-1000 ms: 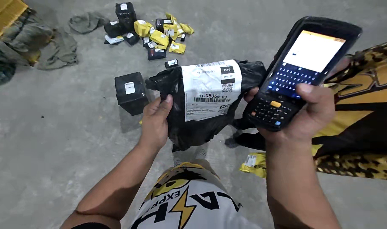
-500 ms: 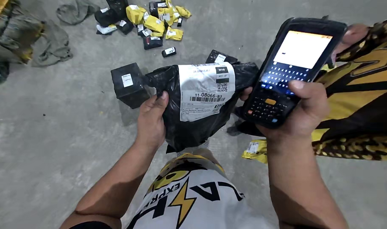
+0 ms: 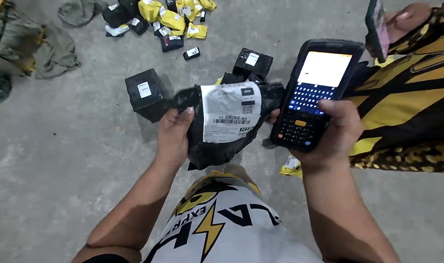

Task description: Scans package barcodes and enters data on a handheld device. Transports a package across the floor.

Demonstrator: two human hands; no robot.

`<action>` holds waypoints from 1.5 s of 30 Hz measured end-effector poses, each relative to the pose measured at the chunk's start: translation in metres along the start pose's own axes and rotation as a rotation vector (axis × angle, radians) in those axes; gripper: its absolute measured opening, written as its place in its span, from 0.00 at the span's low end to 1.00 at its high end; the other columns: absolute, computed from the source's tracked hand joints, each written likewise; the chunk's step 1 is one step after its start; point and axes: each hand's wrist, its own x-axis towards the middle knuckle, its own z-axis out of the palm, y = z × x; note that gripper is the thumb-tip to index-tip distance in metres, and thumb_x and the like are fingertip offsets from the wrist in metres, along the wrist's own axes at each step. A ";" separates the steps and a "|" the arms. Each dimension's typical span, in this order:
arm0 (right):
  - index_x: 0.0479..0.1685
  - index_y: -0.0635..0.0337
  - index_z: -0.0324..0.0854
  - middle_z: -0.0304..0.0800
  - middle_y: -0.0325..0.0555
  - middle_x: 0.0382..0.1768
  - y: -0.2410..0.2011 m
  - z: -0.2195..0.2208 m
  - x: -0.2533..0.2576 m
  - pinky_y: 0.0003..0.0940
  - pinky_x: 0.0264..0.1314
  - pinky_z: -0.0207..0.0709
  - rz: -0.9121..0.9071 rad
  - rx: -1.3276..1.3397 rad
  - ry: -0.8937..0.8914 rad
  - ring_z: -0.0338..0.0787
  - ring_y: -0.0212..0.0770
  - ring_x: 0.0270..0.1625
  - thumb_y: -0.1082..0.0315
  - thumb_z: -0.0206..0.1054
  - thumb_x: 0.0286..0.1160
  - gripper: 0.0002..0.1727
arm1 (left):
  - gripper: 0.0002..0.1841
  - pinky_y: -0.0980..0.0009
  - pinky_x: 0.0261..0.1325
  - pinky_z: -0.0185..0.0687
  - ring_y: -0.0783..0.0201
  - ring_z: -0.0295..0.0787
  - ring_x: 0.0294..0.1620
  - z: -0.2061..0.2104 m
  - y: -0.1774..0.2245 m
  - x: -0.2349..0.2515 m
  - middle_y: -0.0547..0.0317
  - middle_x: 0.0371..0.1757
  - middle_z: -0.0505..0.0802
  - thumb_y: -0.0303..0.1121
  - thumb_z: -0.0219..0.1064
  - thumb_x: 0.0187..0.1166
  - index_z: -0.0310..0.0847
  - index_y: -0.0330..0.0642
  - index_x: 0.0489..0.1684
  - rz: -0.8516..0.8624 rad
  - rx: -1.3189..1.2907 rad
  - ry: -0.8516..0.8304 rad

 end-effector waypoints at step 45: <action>0.68 0.48 0.72 0.92 0.48 0.48 0.113 -0.030 -0.043 0.43 0.53 0.90 0.373 0.132 0.028 0.95 0.42 0.48 0.59 0.59 0.73 0.22 | 0.32 0.69 0.42 0.93 0.67 0.93 0.39 0.020 -0.081 -0.018 0.59 0.47 0.94 0.40 0.71 0.70 0.74 0.45 0.77 -0.370 0.178 -0.478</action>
